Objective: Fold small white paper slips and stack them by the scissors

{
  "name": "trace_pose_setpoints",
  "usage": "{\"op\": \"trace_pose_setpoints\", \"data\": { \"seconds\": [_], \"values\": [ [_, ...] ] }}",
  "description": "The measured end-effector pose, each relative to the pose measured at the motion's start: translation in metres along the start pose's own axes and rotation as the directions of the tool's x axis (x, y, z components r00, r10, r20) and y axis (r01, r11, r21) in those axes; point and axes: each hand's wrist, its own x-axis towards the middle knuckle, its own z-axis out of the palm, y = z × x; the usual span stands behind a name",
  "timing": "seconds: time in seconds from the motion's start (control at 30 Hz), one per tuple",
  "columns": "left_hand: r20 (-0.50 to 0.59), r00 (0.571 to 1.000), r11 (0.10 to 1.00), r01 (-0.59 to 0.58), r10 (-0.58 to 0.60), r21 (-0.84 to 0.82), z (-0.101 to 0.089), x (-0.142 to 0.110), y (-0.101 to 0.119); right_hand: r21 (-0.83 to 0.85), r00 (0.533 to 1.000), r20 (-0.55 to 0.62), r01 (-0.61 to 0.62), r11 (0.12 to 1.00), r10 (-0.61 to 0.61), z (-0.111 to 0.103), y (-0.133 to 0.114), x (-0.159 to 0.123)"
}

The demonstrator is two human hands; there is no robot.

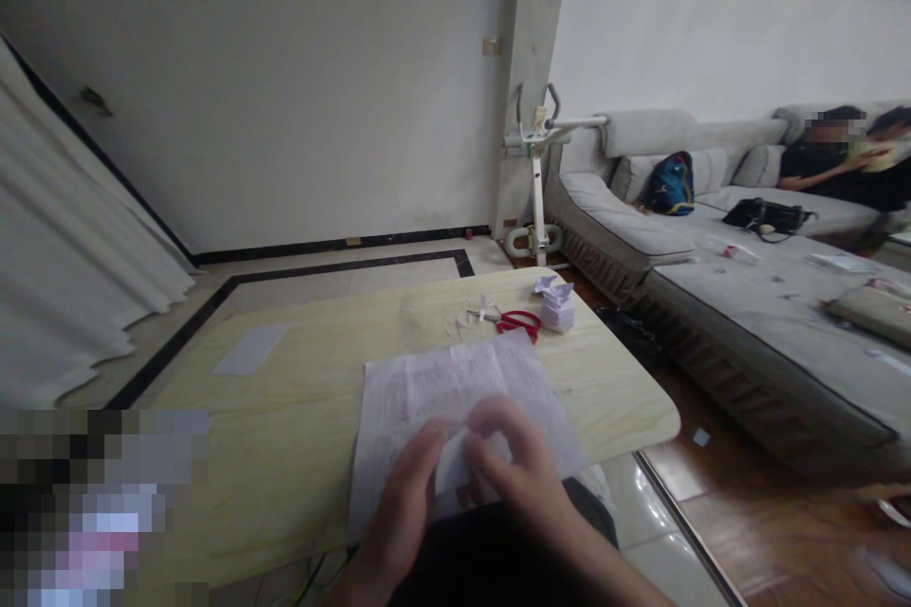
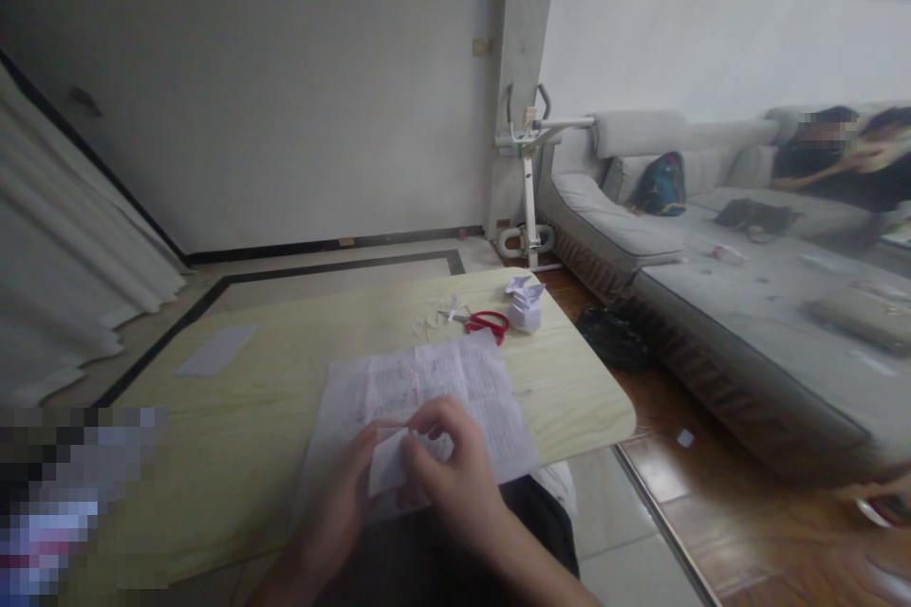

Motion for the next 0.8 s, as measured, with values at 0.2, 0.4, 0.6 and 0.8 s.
{"op": "trace_pose_setpoints", "data": {
  "seconds": [0.2,0.4,0.6,0.8],
  "values": [
    [-0.149,0.987,0.998,0.056,-0.052,0.027,-0.003,0.001,-0.002,0.027,1.000,0.010,-0.012,1.000,0.012,-0.001,-0.001,0.004],
    [-0.193,0.978,0.991,0.098,-0.080,0.088,-0.009,0.000,-0.007,0.051,1.000,-0.030,-0.001,0.999,0.003,-0.001,0.001,0.004],
    [-0.250,0.968,0.982,0.074,-0.029,0.172,-0.003,-0.006,-0.002,0.284,0.984,0.047,-0.180,0.942,0.173,0.002,0.000,0.001],
    [-0.108,0.994,0.971,-0.001,0.028,0.237,0.012,-0.009,0.012,0.322,0.970,0.063,-0.244,0.915,0.236,0.002,-0.002,0.002]
  ]
}}
